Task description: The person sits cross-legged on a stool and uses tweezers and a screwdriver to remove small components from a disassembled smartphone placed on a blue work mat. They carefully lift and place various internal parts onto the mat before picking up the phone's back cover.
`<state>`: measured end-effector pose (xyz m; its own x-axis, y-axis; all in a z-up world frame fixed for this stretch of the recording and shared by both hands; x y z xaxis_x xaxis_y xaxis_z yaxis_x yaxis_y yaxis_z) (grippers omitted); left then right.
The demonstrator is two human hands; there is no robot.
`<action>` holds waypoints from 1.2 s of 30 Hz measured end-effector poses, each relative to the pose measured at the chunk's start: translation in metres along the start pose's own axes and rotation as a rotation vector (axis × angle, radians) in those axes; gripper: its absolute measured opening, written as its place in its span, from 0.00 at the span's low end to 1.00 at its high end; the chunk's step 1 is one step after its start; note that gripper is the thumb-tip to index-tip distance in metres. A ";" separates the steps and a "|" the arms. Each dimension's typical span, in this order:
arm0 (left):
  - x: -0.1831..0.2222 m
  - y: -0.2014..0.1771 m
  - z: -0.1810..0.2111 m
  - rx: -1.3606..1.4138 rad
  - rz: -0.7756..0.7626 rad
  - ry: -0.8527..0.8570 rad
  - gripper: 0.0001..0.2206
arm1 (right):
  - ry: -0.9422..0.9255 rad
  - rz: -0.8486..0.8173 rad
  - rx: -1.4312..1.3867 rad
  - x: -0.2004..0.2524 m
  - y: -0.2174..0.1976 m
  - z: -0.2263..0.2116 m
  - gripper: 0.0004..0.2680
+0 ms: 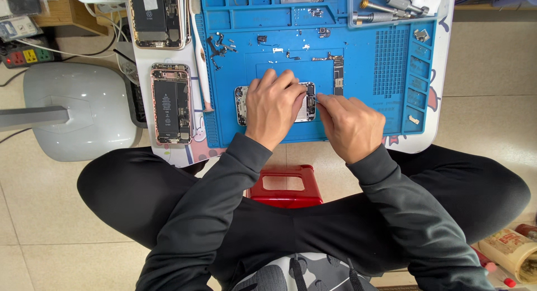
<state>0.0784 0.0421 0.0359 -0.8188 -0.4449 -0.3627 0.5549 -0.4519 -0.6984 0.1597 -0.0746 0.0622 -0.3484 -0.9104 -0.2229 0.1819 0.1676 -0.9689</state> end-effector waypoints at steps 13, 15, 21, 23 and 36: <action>0.001 0.001 0.004 -0.049 0.071 0.076 0.03 | 0.107 0.042 -0.108 0.004 -0.009 0.018 0.04; 0.004 0.001 0.005 -0.043 0.070 0.082 0.04 | 0.217 0.066 -0.292 0.006 -0.012 0.029 0.08; 0.004 0.002 0.007 -0.030 0.060 0.096 0.04 | 0.308 0.087 -0.842 0.005 -0.008 0.059 0.13; 0.004 0.000 0.006 -0.025 0.061 0.093 0.04 | 0.330 0.113 -0.925 0.003 -0.011 0.061 0.12; 0.002 0.002 0.004 -0.005 0.041 0.123 0.06 | 0.414 0.182 -0.980 0.009 0.027 0.053 0.02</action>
<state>0.0780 0.0371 0.0363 -0.8073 -0.3645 -0.4641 0.5881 -0.4311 -0.6844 0.2100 -0.0983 0.0400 -0.7080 -0.6735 -0.2128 -0.4890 0.6847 -0.5404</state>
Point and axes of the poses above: each hand's wrist, its own x-axis away from the middle knuckle, its own y-axis out of the palm, z = x × y, the point moved 8 cm from there along -x, towards the middle knuckle, and after that the axes turned 13 degrees about x, right-handed, at the moved point
